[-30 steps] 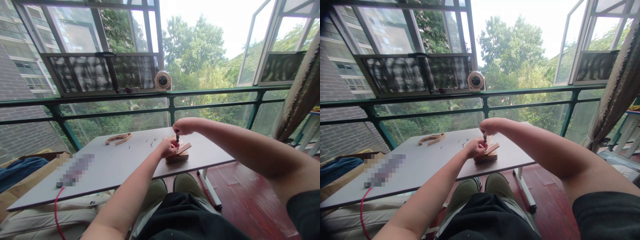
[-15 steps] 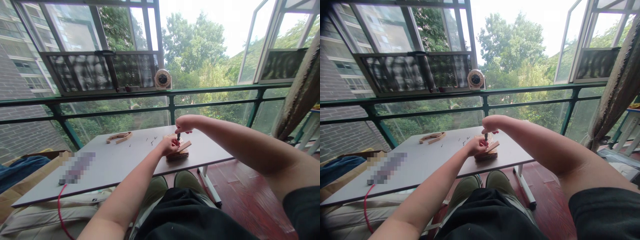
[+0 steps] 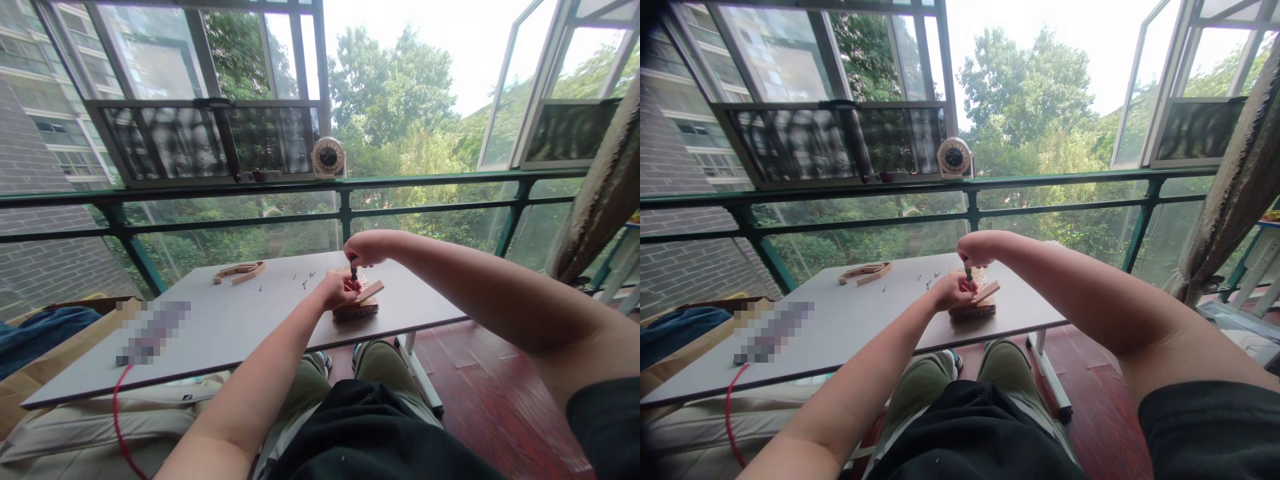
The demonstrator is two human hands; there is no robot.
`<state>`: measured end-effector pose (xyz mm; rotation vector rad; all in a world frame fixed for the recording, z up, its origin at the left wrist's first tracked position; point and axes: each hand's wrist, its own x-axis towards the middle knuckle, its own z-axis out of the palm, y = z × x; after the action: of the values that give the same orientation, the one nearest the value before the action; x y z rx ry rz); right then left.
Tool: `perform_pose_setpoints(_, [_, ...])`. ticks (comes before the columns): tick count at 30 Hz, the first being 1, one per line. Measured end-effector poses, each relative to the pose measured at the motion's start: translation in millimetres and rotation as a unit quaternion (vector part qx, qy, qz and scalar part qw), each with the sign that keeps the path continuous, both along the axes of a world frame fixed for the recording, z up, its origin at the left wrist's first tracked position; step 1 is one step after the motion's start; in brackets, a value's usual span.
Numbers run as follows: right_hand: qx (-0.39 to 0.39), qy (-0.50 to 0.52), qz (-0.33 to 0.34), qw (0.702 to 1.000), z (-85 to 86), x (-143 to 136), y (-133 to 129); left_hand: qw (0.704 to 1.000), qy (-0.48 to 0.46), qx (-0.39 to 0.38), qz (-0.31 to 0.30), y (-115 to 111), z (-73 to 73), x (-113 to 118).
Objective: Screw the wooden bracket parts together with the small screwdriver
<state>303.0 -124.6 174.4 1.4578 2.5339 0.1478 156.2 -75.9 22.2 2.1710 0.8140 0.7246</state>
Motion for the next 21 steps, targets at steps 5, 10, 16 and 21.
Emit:
perform_pose_setpoints(5, [0.004, -0.011, -0.010, 1.000, -0.3, -3, 0, 1.000, -0.001, 0.003, -0.022, 2, -0.7, 1])
perform_pose_setpoints(10, [0.120, -0.035, -0.026, 0.992, -10.6, -2, 1, 1.000, 0.002, -0.008, -0.023, 6, -3.1, 1])
perform_pose_setpoints(16, [0.076, 0.032, 0.035, 0.996, -23.4, 8, -2, 1.000, 0.003, 0.001, -0.001, 9, -6.2, 1])
perform_pose_setpoints(21, [0.057, 0.009, 0.077, 0.995, -16.1, 5, -7, 1.000, -0.003, -0.018, -0.011, 8, -4.9, 0])
